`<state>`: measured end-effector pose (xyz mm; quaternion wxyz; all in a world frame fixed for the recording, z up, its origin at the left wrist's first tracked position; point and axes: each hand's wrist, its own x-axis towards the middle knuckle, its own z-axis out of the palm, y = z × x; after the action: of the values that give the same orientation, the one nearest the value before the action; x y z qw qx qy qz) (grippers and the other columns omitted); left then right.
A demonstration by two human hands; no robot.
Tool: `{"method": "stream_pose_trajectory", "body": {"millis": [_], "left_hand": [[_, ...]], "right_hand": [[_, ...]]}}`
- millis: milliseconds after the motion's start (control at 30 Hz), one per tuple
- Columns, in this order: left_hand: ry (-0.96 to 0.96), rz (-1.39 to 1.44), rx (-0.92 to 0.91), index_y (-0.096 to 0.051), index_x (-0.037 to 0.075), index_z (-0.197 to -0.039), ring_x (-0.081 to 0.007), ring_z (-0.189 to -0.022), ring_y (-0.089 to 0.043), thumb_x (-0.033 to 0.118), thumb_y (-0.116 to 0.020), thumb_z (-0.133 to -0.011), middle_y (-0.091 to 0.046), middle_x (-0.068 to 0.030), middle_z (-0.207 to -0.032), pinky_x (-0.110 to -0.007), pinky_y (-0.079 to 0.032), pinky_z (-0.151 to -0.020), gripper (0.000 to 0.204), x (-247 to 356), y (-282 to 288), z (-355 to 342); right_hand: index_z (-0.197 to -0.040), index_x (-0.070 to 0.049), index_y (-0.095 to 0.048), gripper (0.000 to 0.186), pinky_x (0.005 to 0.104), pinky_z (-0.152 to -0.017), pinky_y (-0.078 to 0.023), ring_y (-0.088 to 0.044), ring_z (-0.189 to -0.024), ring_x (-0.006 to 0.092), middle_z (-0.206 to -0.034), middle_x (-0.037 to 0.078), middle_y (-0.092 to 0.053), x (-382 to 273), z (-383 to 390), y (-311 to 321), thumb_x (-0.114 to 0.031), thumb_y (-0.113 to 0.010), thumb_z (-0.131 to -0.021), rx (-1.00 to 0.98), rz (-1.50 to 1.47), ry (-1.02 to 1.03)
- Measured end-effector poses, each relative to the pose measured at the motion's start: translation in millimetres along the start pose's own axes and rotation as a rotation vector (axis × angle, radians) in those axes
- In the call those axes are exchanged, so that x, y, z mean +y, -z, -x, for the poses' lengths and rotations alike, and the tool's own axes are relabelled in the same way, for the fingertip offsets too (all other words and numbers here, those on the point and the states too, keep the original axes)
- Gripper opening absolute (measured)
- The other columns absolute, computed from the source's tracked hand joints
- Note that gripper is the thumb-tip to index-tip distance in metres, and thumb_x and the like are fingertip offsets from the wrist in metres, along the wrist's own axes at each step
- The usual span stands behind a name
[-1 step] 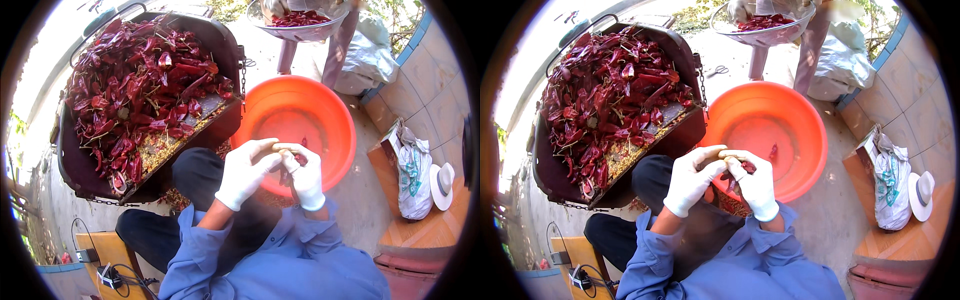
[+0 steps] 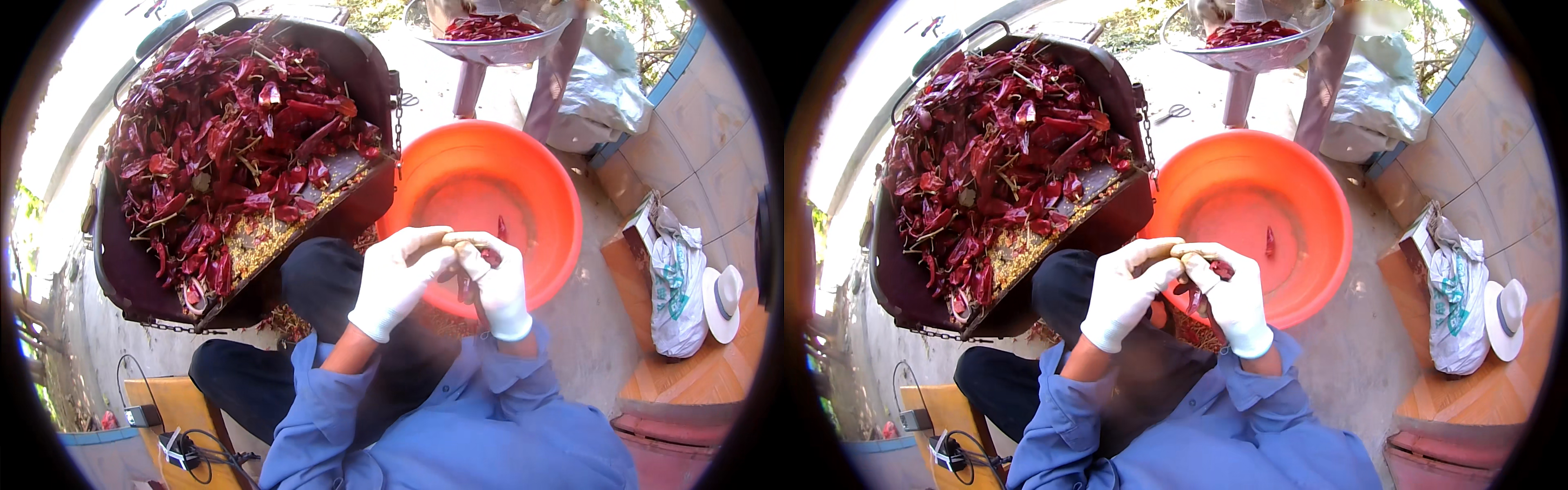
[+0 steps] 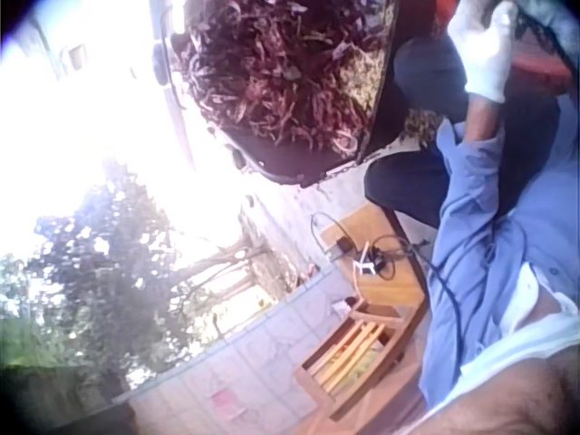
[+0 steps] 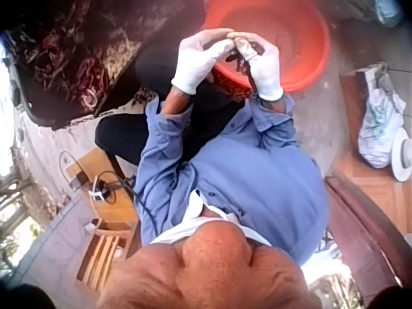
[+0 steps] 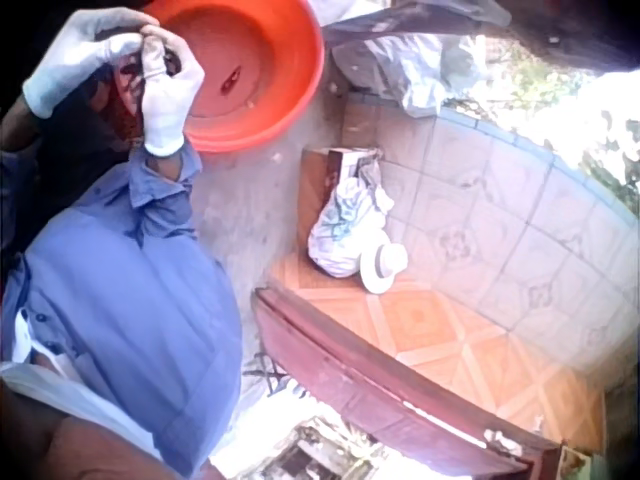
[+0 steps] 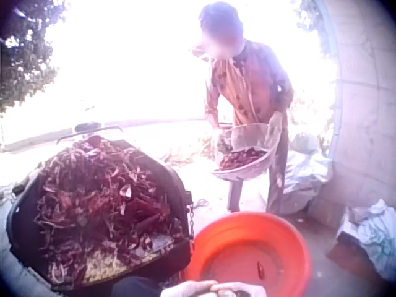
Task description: The person cleans dried red peppers by hand and with shears, removing the stems and seeds and placing the cleaned peppers into a glass bowl.
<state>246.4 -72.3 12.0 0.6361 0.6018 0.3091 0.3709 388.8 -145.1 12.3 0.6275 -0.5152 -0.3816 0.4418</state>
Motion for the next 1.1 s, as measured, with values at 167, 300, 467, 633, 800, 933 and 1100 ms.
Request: {"method": "stream_pose_trajectory", "body": {"millis": [167,300,467,633,800,933,1100], "left_hand": [[0.148,-0.001,0.0,-0.067,-0.006,-0.111,-0.0076,-0.072,-0.061,0.01,-0.065,-0.093,-0.069,-0.0061,-0.086,-0.022,-0.049,-0.067,0.025,1.0,20.2,13.1],[0.068,0.113,0.159,-0.07,-0.003,-0.106,-0.0071,-0.073,-0.061,0.007,-0.066,-0.092,-0.071,-0.0056,-0.09,-0.021,-0.048,-0.065,0.018,21.9,52.9,43.0],[0.041,-0.115,0.407,-0.071,-0.002,-0.107,-0.0065,-0.076,-0.062,0.012,-0.066,-0.095,-0.07,-0.0038,-0.088,-0.02,-0.049,-0.067,0.019,42.7,138.7,91.0],[0.031,-0.616,0.616,-0.072,0.0,-0.105,-0.0082,-0.074,-0.063,0.013,-0.065,-0.094,-0.071,-0.0042,-0.083,-0.022,-0.05,-0.068,0.019,23.3,196.5,128.6],[-0.102,-0.942,0.668,-0.072,0.001,-0.104,-0.0141,-0.079,-0.067,0.01,-0.069,-0.089,-0.072,-0.0091,-0.089,-0.026,-0.052,-0.073,0.018,23.0,222.4,118.4],[-0.145,-0.927,0.636,-0.073,0.003,-0.102,-0.0179,-0.079,-0.069,0.01,-0.069,-0.088,-0.072,-0.0117,-0.089,-0.029,-0.053,-0.073,0.016,32.9,217.8,96.1],[-0.208,-0.904,0.583,-0.073,0.002,-0.103,-0.0188,-0.083,-0.071,0.012,-0.068,-0.089,-0.073,-0.0122,-0.092,-0.029,-0.053,-0.075,0.017,36.6,226.9,63.3]], "right_hand": [[-0.124,0.008,-0.061,0.031,0.0222,-0.07,-0.05,-0.062,-0.075,0.0095,-0.086,0.006,-0.068,-6.7,4.5,-10.5,-0.005,-0.06,-0.095,-0.106,-0.111,-0.116],[-0.12,0.004,-0.064,0.028,0.0172,-0.047,-0.04,-0.057,-0.057,0.0045,-0.084,0.005,-0.069,-16.6,2.8,-2.8,-0.007,-0.058,-0.095,-0.025,0.175,-0.071],[-0.132,-0.006,-0.059,0.049,0.0315,-0.071,-0.054,-0.068,-0.086,0.0197,-0.109,0.011,-0.067,64.7,-41.3,74.3,-0.028,-0.07,-0.089,0.088,0.892,-0.052],[-0.129,-0.008,-0.061,0.051,0.0362,-0.087,-0.053,-0.067,-0.107,0.0285,-0.127,0.015,-0.064,66.5,-59.5,70.0,-0.03,-0.073,-0.085,0.028,1.337,0.054],[-0.108,-0.007,-0.073,0.024,0.0322,-0.079,-0.055,-0.072,-0.084,0.0251,-0.095,0.013,-0.073,0.7,-85.9,-45.8,-0.017,-0.071,-0.086,-0.126,0.962,0.44],[-0.11,-0.015,-0.07,0.026,0.0364,-0.075,-0.054,-0.069,-0.086,0.0264,-0.096,0.007,-0.071,10.2,-130.7,-124.3,-0.018,-0.068,-0.084,-0.289,1.041,0.879],[-0.108,-0.013,-0.067,0.026,0.0429,-0.068,-0.053,-0.067,-0.079,0.0329,-0.094,0.012,-0.065,55.2,-185.8,-196.1,-0.01,-0.059,-0.084,-0.433,1.126,1.087]]}}
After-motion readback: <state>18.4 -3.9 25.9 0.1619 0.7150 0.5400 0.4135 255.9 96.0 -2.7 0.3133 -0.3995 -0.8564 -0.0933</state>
